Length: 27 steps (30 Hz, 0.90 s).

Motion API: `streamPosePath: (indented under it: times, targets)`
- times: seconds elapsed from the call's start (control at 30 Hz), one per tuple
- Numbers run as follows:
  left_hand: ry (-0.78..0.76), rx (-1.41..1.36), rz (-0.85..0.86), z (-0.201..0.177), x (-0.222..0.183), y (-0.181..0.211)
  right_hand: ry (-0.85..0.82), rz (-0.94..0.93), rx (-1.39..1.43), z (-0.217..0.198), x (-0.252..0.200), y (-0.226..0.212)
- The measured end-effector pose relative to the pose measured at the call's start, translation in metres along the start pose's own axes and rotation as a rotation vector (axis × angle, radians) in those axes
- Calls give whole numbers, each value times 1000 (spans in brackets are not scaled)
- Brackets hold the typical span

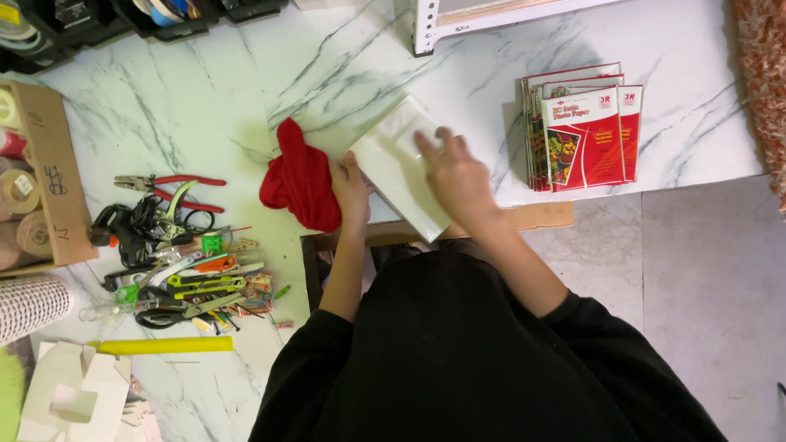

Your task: Organizing and sorting various paper and printing supplies on a shelf and counter.

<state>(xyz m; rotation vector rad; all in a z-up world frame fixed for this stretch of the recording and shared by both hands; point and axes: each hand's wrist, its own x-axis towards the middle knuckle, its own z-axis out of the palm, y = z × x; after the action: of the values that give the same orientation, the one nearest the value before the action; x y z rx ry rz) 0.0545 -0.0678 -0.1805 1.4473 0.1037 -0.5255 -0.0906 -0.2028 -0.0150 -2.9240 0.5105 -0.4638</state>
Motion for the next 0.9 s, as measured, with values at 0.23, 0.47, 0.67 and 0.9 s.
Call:
streamPosePath:
  times: [0.23,0.47,0.67,0.9]
  targets:
    - [-83,-94,-99,4,7,-21,-65,-10,-177,71,-18,-38]
    - [-129,-176,-136,3,2,-15,-87,66,41,64,-13,-34]
    - [-195,-91,-22,5,-9,-10,7,168,73,63,-17,16]
    - [-255,-108,-88,3,-9,-2,-31,407,217,72,-35,41]
